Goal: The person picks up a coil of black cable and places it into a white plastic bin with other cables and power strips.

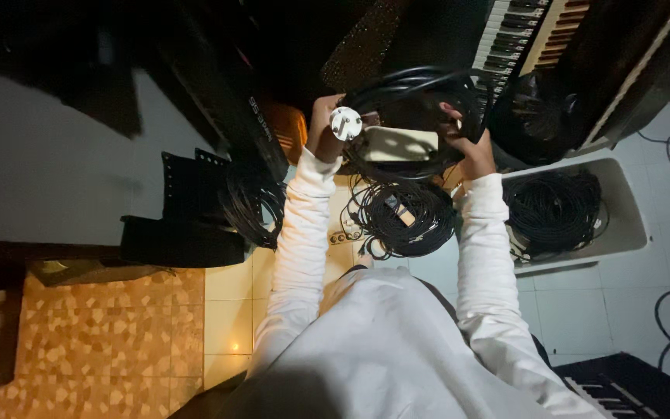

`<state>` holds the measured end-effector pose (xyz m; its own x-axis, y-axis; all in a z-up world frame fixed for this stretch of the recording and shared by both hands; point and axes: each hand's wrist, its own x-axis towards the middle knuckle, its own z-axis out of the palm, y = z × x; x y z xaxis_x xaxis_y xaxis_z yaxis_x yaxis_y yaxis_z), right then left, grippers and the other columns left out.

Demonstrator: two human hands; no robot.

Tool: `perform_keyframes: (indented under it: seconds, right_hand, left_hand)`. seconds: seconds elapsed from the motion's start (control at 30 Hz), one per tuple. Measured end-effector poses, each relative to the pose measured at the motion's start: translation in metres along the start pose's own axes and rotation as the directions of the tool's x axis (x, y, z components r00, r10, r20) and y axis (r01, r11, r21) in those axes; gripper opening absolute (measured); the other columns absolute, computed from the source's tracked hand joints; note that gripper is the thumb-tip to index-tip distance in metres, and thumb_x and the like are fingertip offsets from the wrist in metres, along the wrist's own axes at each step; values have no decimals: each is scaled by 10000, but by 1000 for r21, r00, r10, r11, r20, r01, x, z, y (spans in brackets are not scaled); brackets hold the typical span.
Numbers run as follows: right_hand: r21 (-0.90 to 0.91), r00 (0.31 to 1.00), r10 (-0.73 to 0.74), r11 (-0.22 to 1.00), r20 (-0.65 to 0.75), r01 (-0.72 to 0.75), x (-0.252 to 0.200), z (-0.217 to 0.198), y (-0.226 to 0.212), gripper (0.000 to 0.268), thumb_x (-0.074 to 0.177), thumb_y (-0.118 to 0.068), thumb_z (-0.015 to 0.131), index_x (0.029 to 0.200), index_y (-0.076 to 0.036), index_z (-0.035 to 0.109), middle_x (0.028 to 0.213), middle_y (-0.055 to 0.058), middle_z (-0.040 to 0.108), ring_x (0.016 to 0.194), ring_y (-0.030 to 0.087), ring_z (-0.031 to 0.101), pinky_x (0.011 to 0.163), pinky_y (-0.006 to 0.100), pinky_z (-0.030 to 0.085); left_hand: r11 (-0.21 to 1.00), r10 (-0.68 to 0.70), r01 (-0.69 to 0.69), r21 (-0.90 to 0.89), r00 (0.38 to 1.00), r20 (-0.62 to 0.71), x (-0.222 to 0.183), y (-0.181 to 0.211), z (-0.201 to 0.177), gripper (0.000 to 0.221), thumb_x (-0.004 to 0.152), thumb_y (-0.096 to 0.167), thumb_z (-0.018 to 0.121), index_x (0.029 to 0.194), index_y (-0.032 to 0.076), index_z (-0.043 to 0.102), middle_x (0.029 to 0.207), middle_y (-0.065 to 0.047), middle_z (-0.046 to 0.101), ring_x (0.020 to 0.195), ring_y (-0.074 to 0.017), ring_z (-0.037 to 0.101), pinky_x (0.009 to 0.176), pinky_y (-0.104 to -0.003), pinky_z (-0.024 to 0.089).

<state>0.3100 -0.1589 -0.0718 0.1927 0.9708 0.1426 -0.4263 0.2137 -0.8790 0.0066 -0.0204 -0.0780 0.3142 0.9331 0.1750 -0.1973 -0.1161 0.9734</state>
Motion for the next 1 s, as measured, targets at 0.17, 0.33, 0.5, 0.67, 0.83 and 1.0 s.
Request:
perform_keyframes:
  seconds: [0.17, 0.33, 0.5, 0.67, 0.83, 1.0]
  right_hand:
    - [68, 991, 104, 992, 87, -110, -17, -6, -12, 671, 817, -125, 592, 1464, 11, 474, 1475, 116, 577, 1374, 212, 557, 1138, 335, 464]
    - [69, 997, 63, 995, 53, -67, -22, -6, -10, 675, 826, -87, 590, 1487, 31, 519, 1319, 159, 718, 1181, 204, 651, 1018, 299, 480]
    - [-77, 960, -83, 995, -266, 65, -21, 0, -14, 429, 826, 39, 675, 1247, -2, 603, 1057, 62, 708, 920, 158, 668, 871, 293, 554]
    - [-162, 902, -205, 975, -379, 154, -23, -6, -21, 252, 857, 17, 708, 1106, 4, 670, 989, 34, 694, 894, 130, 656, 850, 279, 549]
    - [-487, 801, -455, 840, -388, 241, -38, 2, -37, 267, 885, 16, 699, 1150, 43, 676, 1046, 50, 711, 950, 135, 633, 909, 286, 523]
    - [-564, 735, -472, 812, -486, 148, -70, 16, -46, 238, 849, 15, 677, 1085, 39, 673, 968, 45, 703, 868, 134, 634, 832, 279, 529]
  left_hand:
    - [998, -43, 44, 36, 998, -36, -7, 20, 19, 158, 961, 140, 721, 1041, 28, 645, 850, -36, 658, 665, -108, 599, 582, -254, 473]
    - [997, -68, 70, 38, 996, -50, -10, 35, 36, 135, 953, 150, 736, 990, 34, 678, 804, -35, 667, 602, -107, 583, 520, -245, 439]
    - [993, -61, 62, 96, 998, -7, -7, 64, 63, 127, 945, 160, 750, 940, 39, 711, 758, -34, 677, 540, -107, 568, 458, -236, 404]
    - [988, -64, 67, 138, 998, -22, 9, 68, 74, 116, 875, 39, 771, 866, 19, 657, 702, -28, 684, 467, -96, 563, 421, -248, 430]
    - [983, 72, -76, 166, 997, 30, 30, 18, 64, 157, 965, 118, 727, 983, -19, 655, 831, -136, 661, 668, -214, 596, 621, -336, 471]
    - [798, 86, -171, 577, 981, 173, 43, -58, 39, 213, 964, 168, 706, 1049, -27, 712, 973, -192, 713, 897, -273, 626, 837, -381, 493]
